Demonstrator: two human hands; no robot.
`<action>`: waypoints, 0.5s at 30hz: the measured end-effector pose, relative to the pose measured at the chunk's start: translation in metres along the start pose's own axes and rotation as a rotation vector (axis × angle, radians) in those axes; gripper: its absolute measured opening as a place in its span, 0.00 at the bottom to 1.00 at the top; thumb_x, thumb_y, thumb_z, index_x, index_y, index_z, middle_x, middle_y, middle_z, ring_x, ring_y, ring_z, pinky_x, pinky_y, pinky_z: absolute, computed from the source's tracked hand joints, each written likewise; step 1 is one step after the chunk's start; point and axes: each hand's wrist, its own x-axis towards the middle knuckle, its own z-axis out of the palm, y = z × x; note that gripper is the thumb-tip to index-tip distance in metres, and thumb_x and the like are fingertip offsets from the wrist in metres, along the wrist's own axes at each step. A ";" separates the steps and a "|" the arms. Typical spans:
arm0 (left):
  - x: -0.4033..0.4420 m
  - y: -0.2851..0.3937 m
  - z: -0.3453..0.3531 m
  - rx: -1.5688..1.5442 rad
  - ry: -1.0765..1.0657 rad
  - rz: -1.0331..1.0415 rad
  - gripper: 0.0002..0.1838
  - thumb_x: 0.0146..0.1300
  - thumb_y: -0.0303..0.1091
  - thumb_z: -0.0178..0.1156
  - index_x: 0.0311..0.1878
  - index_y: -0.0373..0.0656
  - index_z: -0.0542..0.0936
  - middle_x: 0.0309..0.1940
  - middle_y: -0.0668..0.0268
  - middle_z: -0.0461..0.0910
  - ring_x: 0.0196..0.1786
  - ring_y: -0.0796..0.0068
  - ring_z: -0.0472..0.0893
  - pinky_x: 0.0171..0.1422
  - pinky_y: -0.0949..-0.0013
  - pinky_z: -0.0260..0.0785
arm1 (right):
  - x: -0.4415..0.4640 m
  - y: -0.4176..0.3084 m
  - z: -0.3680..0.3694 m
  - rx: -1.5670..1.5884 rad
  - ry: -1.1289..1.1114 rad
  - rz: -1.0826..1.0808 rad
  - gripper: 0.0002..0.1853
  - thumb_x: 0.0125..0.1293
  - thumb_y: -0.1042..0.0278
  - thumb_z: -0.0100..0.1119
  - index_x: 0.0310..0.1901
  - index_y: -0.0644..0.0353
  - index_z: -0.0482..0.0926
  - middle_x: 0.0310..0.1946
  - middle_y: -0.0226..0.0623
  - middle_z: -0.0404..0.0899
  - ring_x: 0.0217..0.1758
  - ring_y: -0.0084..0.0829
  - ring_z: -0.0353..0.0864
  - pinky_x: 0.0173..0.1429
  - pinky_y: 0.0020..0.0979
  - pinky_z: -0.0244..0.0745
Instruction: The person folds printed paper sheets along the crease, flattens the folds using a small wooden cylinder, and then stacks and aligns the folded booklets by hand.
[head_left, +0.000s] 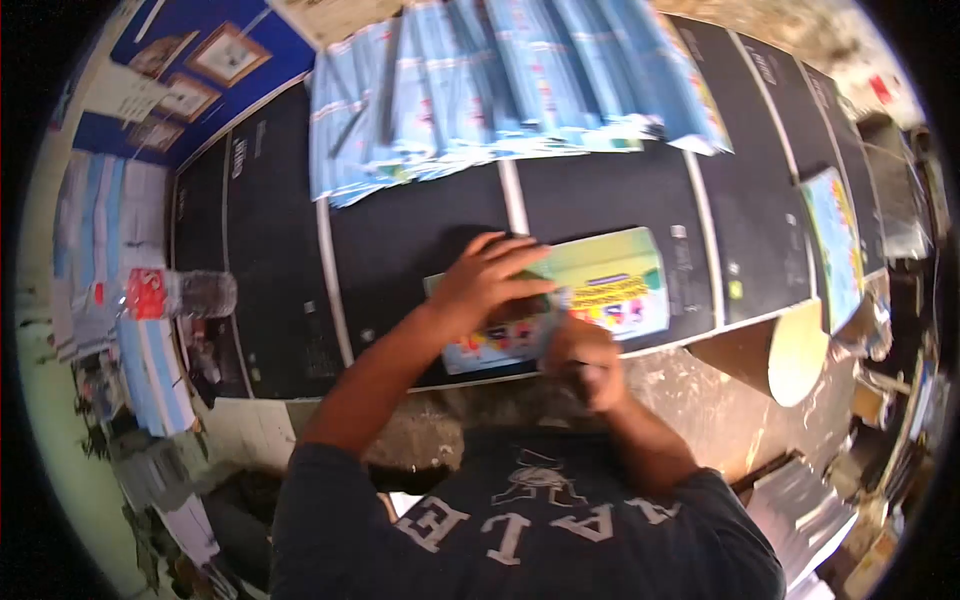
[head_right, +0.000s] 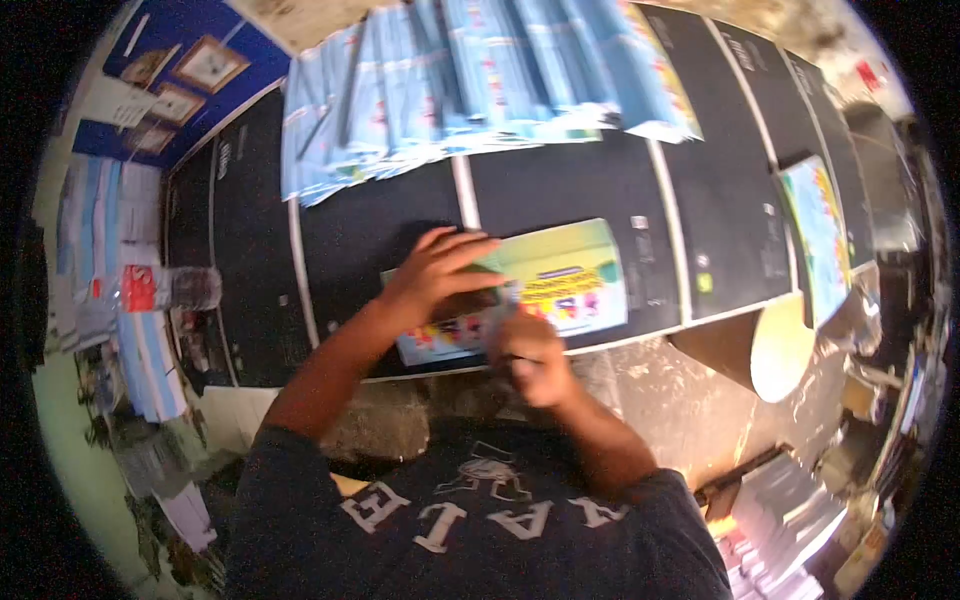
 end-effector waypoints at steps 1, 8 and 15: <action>0.002 0.007 0.000 0.012 0.077 0.006 0.19 0.58 0.37 0.65 0.54 0.63 0.86 0.68 0.61 0.74 0.69 0.55 0.72 0.71 0.46 0.60 | 0.007 -0.003 -0.005 0.008 -0.017 -0.030 0.30 0.76 0.46 0.42 0.22 0.60 0.76 0.23 0.41 0.79 0.26 0.38 0.78 0.36 0.36 0.72; -0.007 0.052 0.013 0.081 0.051 -0.119 0.20 0.54 0.32 0.69 0.53 0.52 0.85 0.60 0.63 0.76 0.60 0.55 0.76 0.62 0.48 0.68 | 0.004 -0.010 -0.009 0.140 0.020 0.053 0.29 0.76 0.49 0.44 0.25 0.65 0.78 0.27 0.43 0.81 0.29 0.36 0.78 0.38 0.35 0.73; 0.005 0.111 0.010 0.322 -0.106 -0.291 0.39 0.48 0.59 0.75 0.58 0.39 0.80 0.68 0.52 0.71 0.70 0.51 0.70 0.74 0.50 0.63 | -0.015 -0.030 -0.080 0.129 0.475 0.230 0.34 0.74 0.39 0.40 0.30 0.67 0.78 0.25 0.45 0.79 0.29 0.39 0.81 0.37 0.35 0.75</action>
